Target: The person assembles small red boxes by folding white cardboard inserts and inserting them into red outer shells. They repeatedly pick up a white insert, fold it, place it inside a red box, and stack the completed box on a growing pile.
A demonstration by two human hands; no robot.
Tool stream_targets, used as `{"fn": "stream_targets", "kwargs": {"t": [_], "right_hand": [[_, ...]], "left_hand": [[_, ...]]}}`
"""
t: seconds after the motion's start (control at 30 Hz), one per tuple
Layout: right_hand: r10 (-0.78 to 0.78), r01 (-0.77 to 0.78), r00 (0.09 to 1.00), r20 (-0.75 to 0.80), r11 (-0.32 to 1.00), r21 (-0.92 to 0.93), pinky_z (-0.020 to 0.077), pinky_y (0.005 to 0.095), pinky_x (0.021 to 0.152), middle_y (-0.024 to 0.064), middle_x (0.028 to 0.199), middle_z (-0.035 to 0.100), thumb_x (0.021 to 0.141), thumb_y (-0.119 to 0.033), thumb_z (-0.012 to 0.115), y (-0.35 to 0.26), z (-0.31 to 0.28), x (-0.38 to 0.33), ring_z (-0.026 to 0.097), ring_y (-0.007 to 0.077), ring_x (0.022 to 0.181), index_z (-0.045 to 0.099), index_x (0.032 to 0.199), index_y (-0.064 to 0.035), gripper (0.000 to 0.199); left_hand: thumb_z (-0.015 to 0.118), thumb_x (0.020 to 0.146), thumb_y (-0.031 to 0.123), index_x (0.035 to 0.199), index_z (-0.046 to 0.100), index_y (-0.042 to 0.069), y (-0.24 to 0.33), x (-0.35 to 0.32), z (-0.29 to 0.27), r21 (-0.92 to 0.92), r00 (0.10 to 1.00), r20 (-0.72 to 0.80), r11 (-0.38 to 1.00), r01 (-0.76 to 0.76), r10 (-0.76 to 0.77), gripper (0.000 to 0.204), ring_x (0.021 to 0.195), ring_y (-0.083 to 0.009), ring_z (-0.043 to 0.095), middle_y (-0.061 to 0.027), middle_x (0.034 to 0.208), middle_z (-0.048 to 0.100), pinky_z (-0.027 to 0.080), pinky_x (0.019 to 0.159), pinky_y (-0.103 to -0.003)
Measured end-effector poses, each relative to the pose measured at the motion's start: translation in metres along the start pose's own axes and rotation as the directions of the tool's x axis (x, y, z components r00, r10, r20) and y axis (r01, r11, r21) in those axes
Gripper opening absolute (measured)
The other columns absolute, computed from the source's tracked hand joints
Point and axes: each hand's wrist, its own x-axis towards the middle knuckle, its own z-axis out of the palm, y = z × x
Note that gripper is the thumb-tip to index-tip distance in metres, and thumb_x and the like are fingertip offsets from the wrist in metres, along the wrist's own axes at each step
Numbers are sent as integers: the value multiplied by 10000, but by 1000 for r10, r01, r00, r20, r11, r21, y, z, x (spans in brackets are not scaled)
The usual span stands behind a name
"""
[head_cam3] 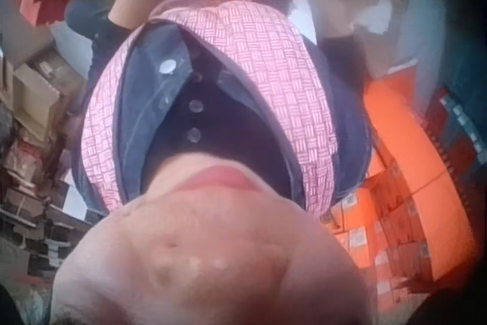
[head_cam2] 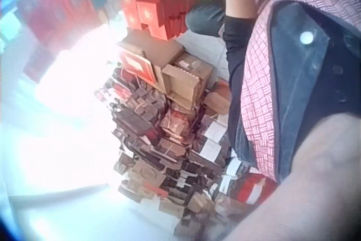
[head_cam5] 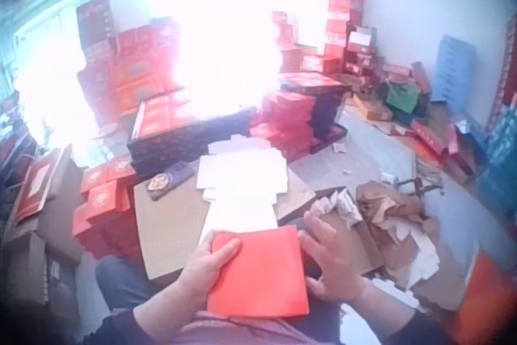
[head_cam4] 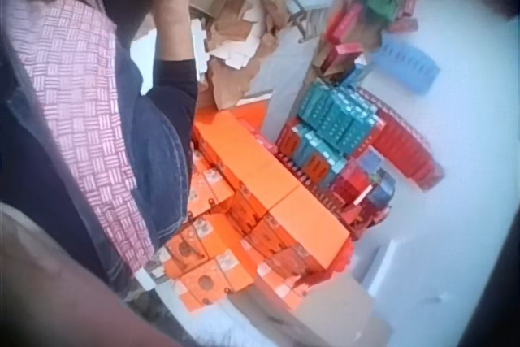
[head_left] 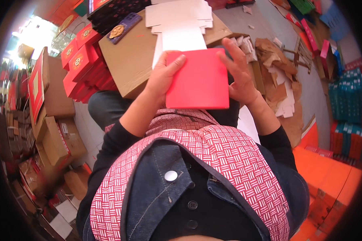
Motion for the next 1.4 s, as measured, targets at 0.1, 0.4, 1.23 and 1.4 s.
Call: {"fn": "stream_targets", "kwargs": {"t": [0.1,0.4,1.23,1.4], "right_hand": [[-24,4,997,78,967,254,429,372,966,134,1226,583,682,-81,777,-3,8,25,507,299,1183,584,1190,-34,546],[224,-387,922,316,516,764,469,293,880,74,1095,628,736,-74,788,-71,76,74,582,147,996,585,1157,23,477],[-104,-232,914,393,661,714,474,353,919,189,1482,256,810,-169,713,-155,141,158,580,266,1104,253,1451,-59,797],[138,-556,812,568,479,679,497,308,864,163,1421,339,850,15,568,-142,135,150,610,205,1010,361,1374,-7,564]], "left_hand": [[485,974,395,1201,463,40,17,-20,-8,-125,998,54,992,30,-23,421,1035,-193,583,-136,1134,566,522,842,-329],[667,878,305,1389,276,-9,52,-83,-56,545,534,47,426,-722,844,716,1168,-183,489,-133,1279,493,380,997,-320],[623,909,385,1252,460,-19,97,-182,-218,555,174,-627,593,-583,759,554,1038,-177,562,-98,1177,555,463,897,-315],[653,887,395,1105,570,-52,199,-174,-360,495,218,-768,774,-395,602,504,840,-146,641,-95,992,652,542,705,-292]]}}
